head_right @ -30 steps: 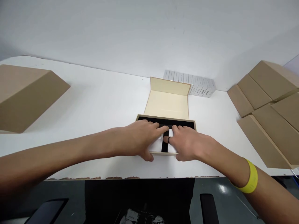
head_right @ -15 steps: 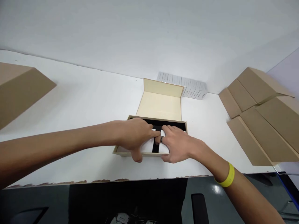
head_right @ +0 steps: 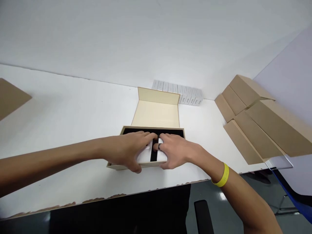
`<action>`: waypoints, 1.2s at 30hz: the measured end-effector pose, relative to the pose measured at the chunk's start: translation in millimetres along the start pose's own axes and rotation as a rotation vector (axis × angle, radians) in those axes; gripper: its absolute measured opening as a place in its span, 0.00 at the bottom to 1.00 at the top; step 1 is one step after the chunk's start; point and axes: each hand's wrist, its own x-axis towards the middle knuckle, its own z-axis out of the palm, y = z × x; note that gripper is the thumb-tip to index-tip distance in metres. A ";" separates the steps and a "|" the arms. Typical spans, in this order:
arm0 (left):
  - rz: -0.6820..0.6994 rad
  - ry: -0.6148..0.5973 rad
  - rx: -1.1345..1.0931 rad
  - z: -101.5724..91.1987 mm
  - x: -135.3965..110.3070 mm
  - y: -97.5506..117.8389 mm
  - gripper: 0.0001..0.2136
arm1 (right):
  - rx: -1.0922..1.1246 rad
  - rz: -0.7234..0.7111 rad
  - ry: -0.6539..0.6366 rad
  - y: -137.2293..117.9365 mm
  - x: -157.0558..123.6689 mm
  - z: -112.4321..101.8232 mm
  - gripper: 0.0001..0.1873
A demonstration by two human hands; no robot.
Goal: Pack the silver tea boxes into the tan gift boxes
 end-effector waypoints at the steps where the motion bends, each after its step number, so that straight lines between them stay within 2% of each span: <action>1: -0.011 0.022 -0.027 1.7 -3.4 0.2 0.39 | -0.001 0.001 0.007 -0.8 -0.2 0.8 0.27; 3: -0.036 0.032 -0.083 0.8 -12.7 2.8 0.43 | 0.000 0.000 0.023 -2.5 -1.2 2.5 0.28; 5: -0.046 0.033 -0.169 -8.1 -21.4 5.0 0.45 | -0.002 -0.016 0.057 -3.3 -5.0 3.6 0.29; 7: -0.017 0.086 -0.273 -24.3 -23.5 1.4 0.39 | 0.012 -0.039 0.150 -1.6 -14.0 4.8 0.31; 8: -0.010 0.162 -0.316 -33.7 -20.6 -4.2 0.33 | 0.042 -0.048 0.222 0.4 -21.0 6.4 0.33; 10: -0.087 0.417 -0.368 -51.4 -6.2 -24.0 0.21 | 0.170 -0.052 0.418 5.6 -38.9 14.5 0.33; 12: -0.307 0.734 -0.388 -62.9 17.3 -53.0 0.15 | 0.370 -0.036 0.693 9.3 -59.3 32.6 0.24; 13: -0.407 0.823 -0.388 -65.4 30.9 -69.0 0.16 | 0.475 -0.021 0.870 9.5 -68.9 45.9 0.17; 15: -0.539 0.863 -0.393 -63.9 58.1 -99.2 0.19 | 0.656 0.076 1.204 5.6 -84.9 79.4 0.09; 17: -0.613 0.874 -0.394 -56.0 81.4 -122.7 0.20 | 0.804 0.154 1.370 -2.6 -94.4 116.2 0.05; 20: -0.645 0.895 -0.381 -40.9 103.9 -141.6 0.20 | 0.956 0.245 1.462 -16.7 -97.1 159.1 0.05; 23: -0.639 0.885 -0.397 -32.6 110.4 -147.8 0.18 | 0.990 0.208 1.438 -26.9 -91.2 174.5 0.07; 27: -0.603 0.909 -0.451 -39.0 100.5 -146.2 0.18 | 0.999 0.206 1.399 -33.6 -82.8 166.3 0.10; 31: -0.444 1.028 -0.474 -48.3 71.6 -125.0 0.12 | 0.902 0.100 1.413 -40.8 -85.9 153.7 0.07; 33: -0.362 1.102 -0.474 -43.4 42.2 -105.7 0.13 | 0.876 0.106 1.433 -45.7 -93.1 151.1 0.07; 36: -0.226 1.197 -0.382 -18.7 -29.6 -74.8 0.12 | 0.880 0.290 1.547 -46.3 -112.1 156.9 0.06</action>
